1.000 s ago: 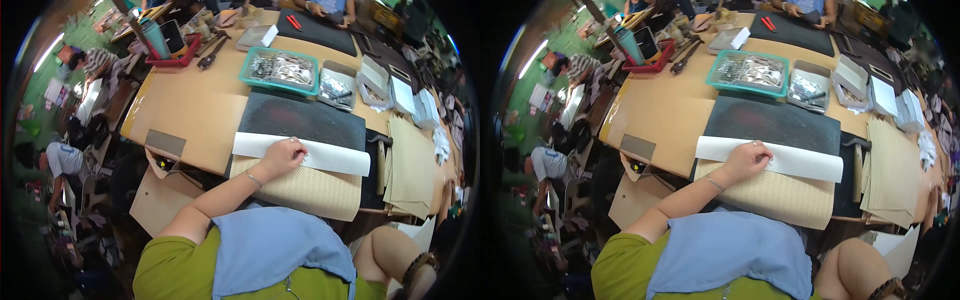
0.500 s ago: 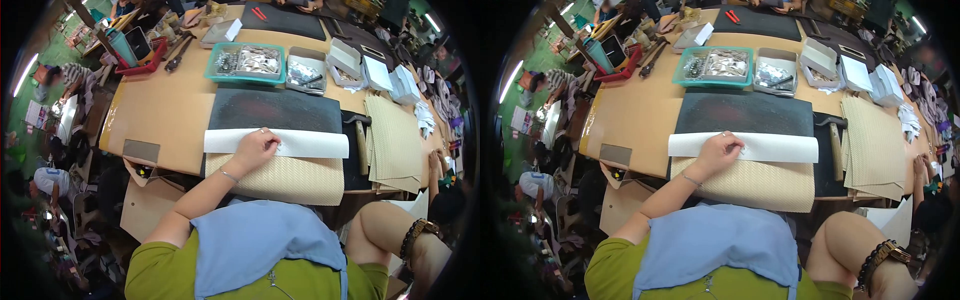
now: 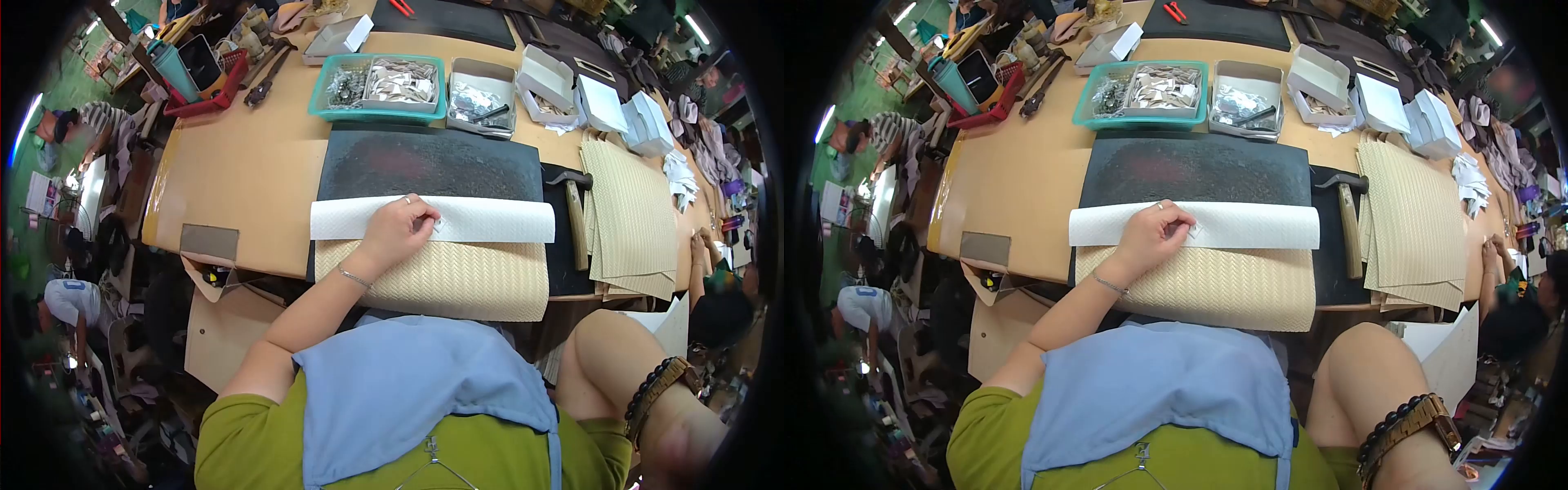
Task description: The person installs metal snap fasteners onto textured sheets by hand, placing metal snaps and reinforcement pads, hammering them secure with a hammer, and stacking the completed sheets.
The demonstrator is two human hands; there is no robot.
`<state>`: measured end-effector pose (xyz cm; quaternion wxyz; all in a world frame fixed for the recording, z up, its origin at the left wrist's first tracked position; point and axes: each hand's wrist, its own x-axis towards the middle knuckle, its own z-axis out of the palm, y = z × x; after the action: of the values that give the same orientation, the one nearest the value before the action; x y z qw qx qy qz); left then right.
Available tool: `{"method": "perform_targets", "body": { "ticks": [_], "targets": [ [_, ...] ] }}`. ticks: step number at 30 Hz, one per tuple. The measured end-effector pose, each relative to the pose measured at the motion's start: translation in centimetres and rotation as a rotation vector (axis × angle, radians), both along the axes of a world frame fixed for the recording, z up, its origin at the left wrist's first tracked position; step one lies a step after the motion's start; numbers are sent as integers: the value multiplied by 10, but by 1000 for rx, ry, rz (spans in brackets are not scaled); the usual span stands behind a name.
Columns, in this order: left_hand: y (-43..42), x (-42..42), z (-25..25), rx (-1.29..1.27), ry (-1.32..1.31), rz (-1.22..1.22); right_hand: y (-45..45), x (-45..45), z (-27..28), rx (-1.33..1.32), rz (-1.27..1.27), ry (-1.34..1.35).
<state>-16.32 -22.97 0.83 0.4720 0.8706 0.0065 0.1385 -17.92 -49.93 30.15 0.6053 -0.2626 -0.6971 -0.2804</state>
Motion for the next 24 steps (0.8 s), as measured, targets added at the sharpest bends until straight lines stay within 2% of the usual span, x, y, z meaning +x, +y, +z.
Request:
{"method": "perform_targets", "body": {
  "ticks": [6,13,16,18,21,22,24],
  "targets": [
    [1,0,0,51,-85,-40,3,4,-3,10,-13,2],
    [0,-2,1,62,-29,-21,2,27,-15,56,-44,2],
    [0,-1,2,85,-27,-26,6,58,-32,102,-115,83],
    [1,-2,0,94,-48,-24,18,87,-52,108,-183,216],
    [0,1,-1,111,-87,-18,56,149,-100,-34,-290,570],
    [0,0,0,110,-96,-16,73,173,-118,-129,-231,726],
    [0,-3,2,126,-88,-16,100,216,-149,-479,-452,926]
  ]
}}
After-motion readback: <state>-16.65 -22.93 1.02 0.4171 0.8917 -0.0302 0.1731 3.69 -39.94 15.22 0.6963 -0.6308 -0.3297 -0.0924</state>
